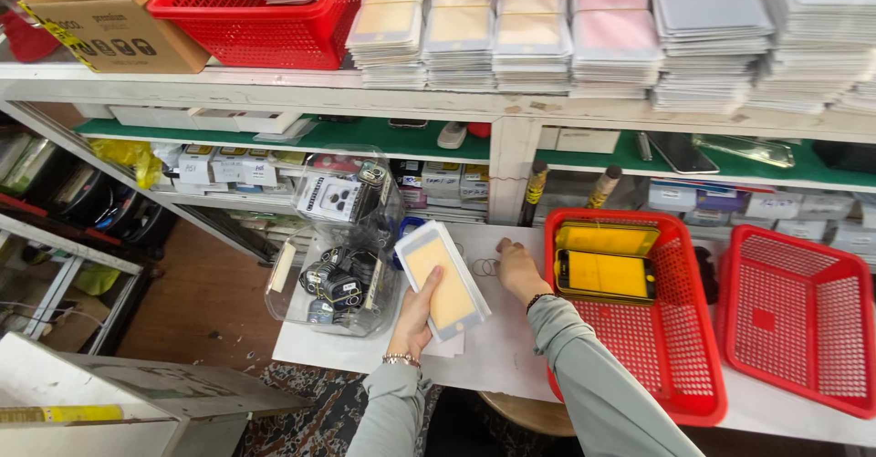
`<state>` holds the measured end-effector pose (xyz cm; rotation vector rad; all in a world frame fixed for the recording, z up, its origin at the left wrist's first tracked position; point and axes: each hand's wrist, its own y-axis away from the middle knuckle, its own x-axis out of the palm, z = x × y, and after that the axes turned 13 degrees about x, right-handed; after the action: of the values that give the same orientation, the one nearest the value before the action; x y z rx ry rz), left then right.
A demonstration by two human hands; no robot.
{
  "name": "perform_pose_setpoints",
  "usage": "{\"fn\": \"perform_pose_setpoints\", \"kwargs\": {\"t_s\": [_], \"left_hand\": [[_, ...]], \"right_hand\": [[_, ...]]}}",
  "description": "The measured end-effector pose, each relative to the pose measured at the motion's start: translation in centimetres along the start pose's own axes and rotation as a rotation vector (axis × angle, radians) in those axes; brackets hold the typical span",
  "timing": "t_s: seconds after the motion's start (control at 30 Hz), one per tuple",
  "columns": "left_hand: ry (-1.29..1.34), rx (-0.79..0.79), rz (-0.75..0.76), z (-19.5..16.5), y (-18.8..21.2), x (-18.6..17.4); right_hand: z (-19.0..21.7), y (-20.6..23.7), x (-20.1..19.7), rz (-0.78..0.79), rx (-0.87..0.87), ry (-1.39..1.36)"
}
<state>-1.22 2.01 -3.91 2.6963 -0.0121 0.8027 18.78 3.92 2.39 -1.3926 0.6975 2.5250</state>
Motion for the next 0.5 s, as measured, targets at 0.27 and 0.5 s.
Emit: {"fn": "perform_pose_setpoints", "kwargs": {"t_s": [0.27, 0.5], "left_hand": [[-0.059, -0.084, 0.109, 1.4, 0.2, -1.0], [0.119, -0.154, 0.148, 2.9, -0.2, 1.4]], "right_hand": [[0.4, -1.0, 2.0, -0.113, 0.024, 0.237], [-1.4, 0.9, -1.4, 0.137, -0.191, -0.476]]}}
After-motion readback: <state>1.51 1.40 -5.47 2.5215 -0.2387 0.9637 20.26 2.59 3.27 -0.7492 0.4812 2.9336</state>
